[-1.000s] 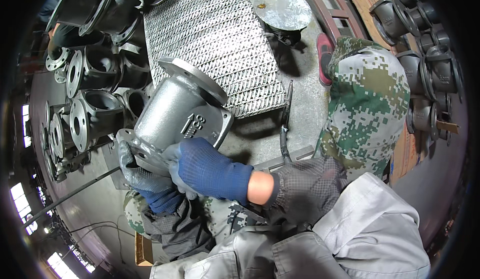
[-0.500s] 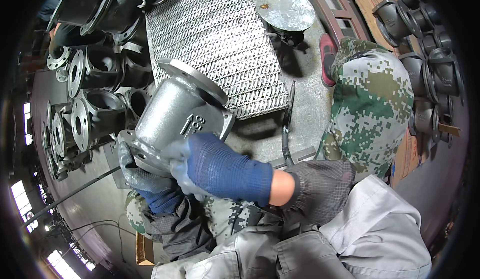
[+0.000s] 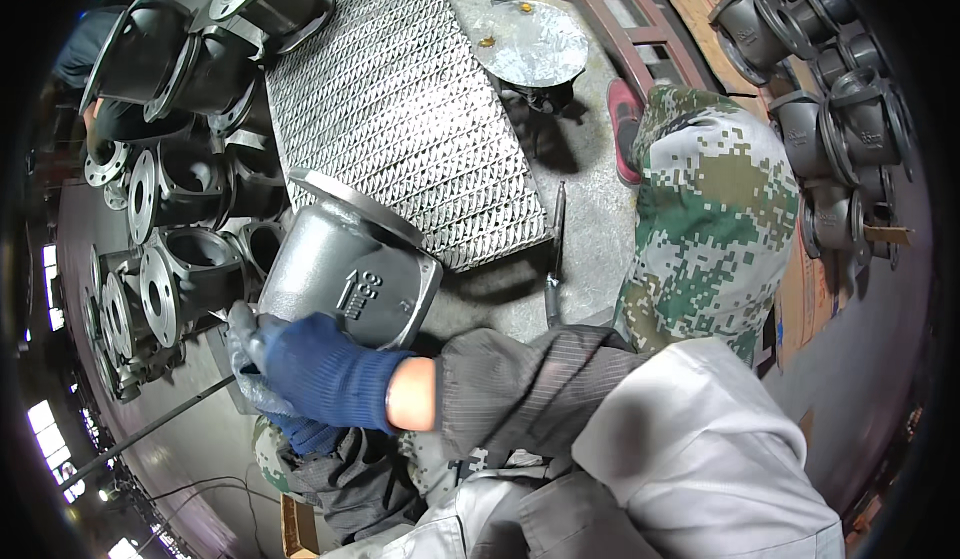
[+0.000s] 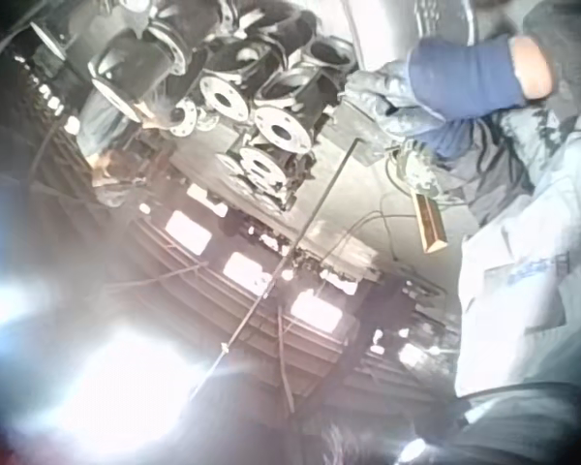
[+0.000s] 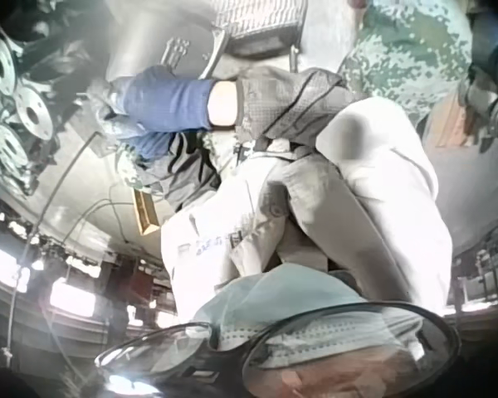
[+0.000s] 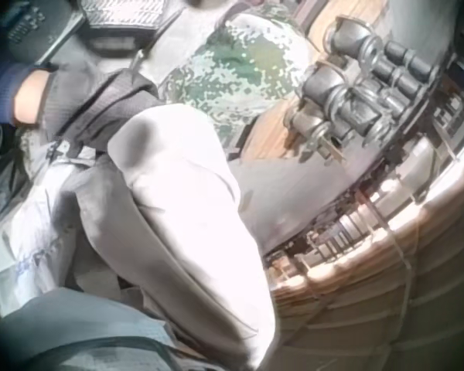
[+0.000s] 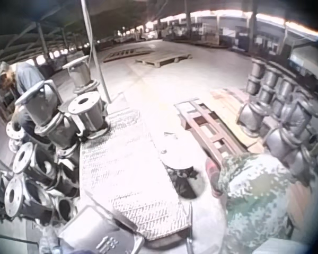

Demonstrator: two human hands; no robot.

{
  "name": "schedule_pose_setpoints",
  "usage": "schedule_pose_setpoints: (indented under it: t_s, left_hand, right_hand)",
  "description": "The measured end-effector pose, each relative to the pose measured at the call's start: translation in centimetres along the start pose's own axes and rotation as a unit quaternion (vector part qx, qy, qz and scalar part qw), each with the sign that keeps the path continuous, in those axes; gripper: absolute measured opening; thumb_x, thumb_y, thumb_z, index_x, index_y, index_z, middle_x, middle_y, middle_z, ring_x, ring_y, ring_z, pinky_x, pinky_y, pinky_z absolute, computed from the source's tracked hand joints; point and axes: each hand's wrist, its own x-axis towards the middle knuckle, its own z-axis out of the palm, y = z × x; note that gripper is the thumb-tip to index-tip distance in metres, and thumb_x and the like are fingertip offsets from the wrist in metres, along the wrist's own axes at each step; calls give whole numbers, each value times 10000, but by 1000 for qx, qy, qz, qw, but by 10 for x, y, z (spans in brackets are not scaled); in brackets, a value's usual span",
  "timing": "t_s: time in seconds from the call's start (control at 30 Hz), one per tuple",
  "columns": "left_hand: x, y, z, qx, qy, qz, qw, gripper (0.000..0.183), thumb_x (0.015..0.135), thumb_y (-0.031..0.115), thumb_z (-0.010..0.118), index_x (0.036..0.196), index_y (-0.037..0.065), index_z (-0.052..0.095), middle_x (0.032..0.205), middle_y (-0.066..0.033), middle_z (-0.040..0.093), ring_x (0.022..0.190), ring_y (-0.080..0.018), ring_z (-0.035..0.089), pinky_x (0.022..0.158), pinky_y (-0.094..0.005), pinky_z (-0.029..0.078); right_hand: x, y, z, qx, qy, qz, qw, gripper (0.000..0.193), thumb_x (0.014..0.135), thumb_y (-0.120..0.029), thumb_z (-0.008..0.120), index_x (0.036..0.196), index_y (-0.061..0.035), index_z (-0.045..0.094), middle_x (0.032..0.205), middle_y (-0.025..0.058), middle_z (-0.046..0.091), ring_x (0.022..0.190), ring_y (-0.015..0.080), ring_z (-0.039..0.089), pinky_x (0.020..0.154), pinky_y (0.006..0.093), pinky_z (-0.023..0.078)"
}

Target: Grinding the internal and external surfaces of metal flange castings using a hand-held pneumatic or electric grinder.

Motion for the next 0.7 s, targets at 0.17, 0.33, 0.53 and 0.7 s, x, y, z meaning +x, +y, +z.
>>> schedule_pose_setpoints:
  t_s: [0.17, 0.33, 0.53, 0.7]
  left_hand:
    - [24, -10, -21, -179, -151, -9, 972, 356, 947, 375, 453, 1053, 59, 576, 1009, -96, 602, 896, -227, 575, 830, -374, 476]
    - [32, 34, 3, -305, -145, -228, 913, 320, 900, 373, 537, 1028, 87, 600, 1056, -66, 611, 992, -223, 576, 886, -379, 471]
    - [49, 31, 1, -289, -88, -274, 913, 401, 879, 422, 580, 1071, 69, 581, 1065, -107, 611, 1005, -274, 589, 905, -424, 475]
    - [50, 47, 23, -202, -61, -234, 949, 378, 905, 451, 555, 999, 85, 567, 967, -69, 601, 916, -219, 590, 821, -366, 490]
  right_hand:
    - [-41, 43, -29, 279, 35, 51, 958, 574, 862, -40, 517, 1421, -82, 393, 856, 82, 630, 546, 135, 557, 469, 268, 480]
    - [-55, 82, -66, 397, 181, 92, 895, 441, 829, 52, 435, 1254, 6, 541, 1110, 203, 647, 883, 261, 677, 770, 319, 544]
    - [-62, 78, -66, 423, 121, 99, 893, 459, 884, 33, 419, 1332, -18, 506, 1060, 112, 631, 675, 84, 613, 623, 213, 516]
    - [-58, 67, -55, 326, -15, 61, 943, 434, 838, -3, 480, 1266, -3, 558, 892, 146, 652, 655, 186, 629, 616, 322, 520]
